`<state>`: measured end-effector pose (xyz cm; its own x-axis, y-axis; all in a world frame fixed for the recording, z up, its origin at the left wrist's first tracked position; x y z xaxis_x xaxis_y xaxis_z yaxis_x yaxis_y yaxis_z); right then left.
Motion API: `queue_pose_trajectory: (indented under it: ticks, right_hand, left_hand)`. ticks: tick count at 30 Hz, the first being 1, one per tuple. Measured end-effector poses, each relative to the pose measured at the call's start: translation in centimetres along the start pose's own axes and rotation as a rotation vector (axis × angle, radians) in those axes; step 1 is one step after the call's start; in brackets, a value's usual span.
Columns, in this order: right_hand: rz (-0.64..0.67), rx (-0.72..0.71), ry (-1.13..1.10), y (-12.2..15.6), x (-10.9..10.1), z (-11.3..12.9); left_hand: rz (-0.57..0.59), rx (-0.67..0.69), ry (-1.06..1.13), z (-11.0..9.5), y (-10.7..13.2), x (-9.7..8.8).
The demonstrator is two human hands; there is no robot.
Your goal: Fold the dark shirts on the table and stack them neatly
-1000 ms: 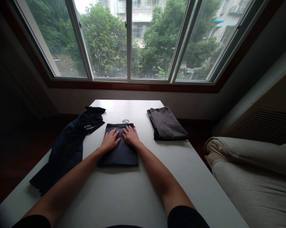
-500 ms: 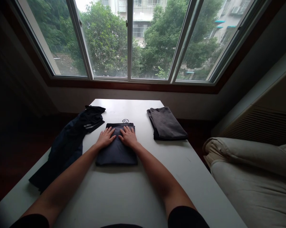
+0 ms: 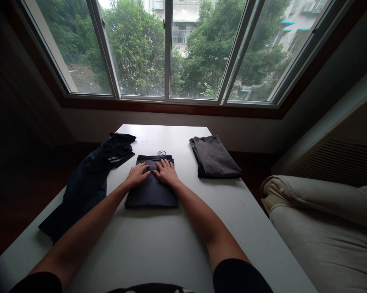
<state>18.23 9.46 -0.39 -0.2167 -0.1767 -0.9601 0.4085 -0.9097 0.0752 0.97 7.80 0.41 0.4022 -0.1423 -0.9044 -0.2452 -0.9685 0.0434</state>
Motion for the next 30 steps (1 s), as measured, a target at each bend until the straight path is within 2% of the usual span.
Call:
queue_pose_trajectory:
  ticks: [6, 8, 12, 15, 18, 25, 30]
  right_hand:
    - [0.026, 0.061, 0.014, -2.1, -0.3, -1.9]
    - [0.026, 0.089, 0.012, -2.8, -0.6, -2.6]
    - [-0.008, 0.140, -0.015, -4.0, -1.1, -3.7]
    - [-0.051, 0.165, -0.038, -4.4, -1.4, -4.2]
    - [-0.088, 0.161, -0.051, -4.3, -1.5, -4.5]
    - [-0.136, 0.077, -0.044, -3.5, -1.5, -5.1]
    - [-0.185, -0.011, -0.055, -3.2, -1.9, -4.5]
  left_hand:
    - [-0.020, 0.111, 0.068, -2.5, 2.1, -0.3]
    - [-0.065, 0.095, 0.104, -2.1, 3.1, -1.1]
    - [-0.118, -0.004, 0.204, 0.8, 4.8, -2.5]
    - [-0.054, -0.031, 0.307, 2.5, 5.8, -2.6]
    - [0.017, -0.047, 0.397, 3.2, 6.3, -2.4]
    - [0.099, -0.117, 0.574, 3.6, 6.6, -2.5]
    - [0.228, -0.139, 0.672, 3.4, 7.4, -2.8]
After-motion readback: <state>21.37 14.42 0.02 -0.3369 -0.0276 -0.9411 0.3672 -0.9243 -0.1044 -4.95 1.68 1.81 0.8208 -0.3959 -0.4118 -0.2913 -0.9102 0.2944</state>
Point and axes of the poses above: each hand's wrist, its own y-axis away from the middle knuckle, its own x-axis out of the palm, z = x × y, the point moved 6 cm from there along -y, towards the middle knuckle, and after that the axes turned 9 degrees about z, right-handed, at the moved point
